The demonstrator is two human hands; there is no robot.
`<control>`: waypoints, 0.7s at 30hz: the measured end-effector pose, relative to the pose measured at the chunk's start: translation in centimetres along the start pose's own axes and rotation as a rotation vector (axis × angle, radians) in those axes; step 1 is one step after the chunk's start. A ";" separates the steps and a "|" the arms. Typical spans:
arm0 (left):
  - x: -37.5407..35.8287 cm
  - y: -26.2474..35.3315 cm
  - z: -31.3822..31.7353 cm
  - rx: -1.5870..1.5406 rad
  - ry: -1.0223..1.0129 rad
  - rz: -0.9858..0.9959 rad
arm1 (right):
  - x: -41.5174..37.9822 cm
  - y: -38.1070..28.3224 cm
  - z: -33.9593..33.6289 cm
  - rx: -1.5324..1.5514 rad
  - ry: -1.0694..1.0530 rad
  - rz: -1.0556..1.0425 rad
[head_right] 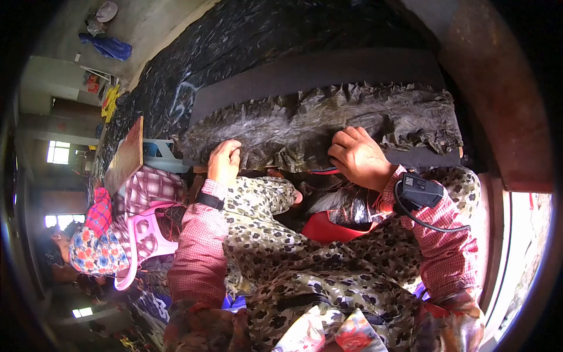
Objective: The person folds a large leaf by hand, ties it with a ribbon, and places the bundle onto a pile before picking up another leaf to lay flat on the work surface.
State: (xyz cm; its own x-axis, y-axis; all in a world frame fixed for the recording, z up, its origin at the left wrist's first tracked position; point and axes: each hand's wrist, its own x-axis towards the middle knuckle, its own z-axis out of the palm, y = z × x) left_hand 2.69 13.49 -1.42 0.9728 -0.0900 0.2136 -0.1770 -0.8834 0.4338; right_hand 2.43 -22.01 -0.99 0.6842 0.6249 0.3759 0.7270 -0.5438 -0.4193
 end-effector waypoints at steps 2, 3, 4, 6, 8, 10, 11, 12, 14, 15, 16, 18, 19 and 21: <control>-0.2 0.5 -0.4 0.094 -0.039 0.070 | 0.0 -0.1 -0.1 0.005 -0.006 0.002; -0.3 0.7 -0.6 0.187 -0.077 0.139 | 0.0 -0.1 -0.1 0.004 -0.006 0.002; -0.3 0.7 -0.6 0.200 -0.070 0.163 | 0.0 -0.1 -0.1 0.003 -0.007 0.003; -0.4 0.2 -0.6 0.208 -0.052 0.181 | 0.0 0.0 0.0 0.003 -0.003 0.000; -0.4 -0.6 -0.2 0.216 -0.035 0.198 | 0.0 0.0 0.0 0.004 0.001 -0.004; -0.2 -1.1 0.3 -0.269 0.062 -0.183 | 0.0 0.0 0.0 0.001 0.000 0.001; -0.1 -1.4 0.5 -0.270 0.063 -0.184 | 0.0 0.0 0.0 0.001 0.000 0.001; -0.1 -1.5 0.5 -0.248 0.062 -0.142 | 0.0 0.0 0.0 0.003 -0.007 0.011; 0.0 -1.6 0.6 -0.191 0.019 -0.068 | 0.0 -0.1 -0.1 0.007 -0.013 0.020; 0.0 -1.2 0.5 -0.190 0.019 -0.068 | 0.1 -0.1 -0.1 0.007 -0.015 0.022; 0.0 -0.7 0.4 -0.043 0.022 0.055 | 0.1 -0.1 -0.1 0.008 -0.017 0.025; -0.4 -0.1 0.0 0.137 -0.045 0.178 | 0.1 -0.2 -0.1 0.015 -0.014 0.028; -0.6 0.1 0.0 0.137 -0.047 0.179 | 0.1 -0.2 -0.1 0.021 -0.012 0.029; -0.8 0.5 -0.2 0.199 -0.050 0.283 | 0.1 -0.1 -0.2 0.021 -0.003 0.022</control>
State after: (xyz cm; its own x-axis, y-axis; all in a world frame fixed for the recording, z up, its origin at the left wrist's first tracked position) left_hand 1.80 13.23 -1.22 0.8962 -0.3627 0.2555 -0.4133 -0.8920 0.1830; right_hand 2.39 -21.98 -0.78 0.6998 0.6146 0.3641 0.7104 -0.5452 -0.4450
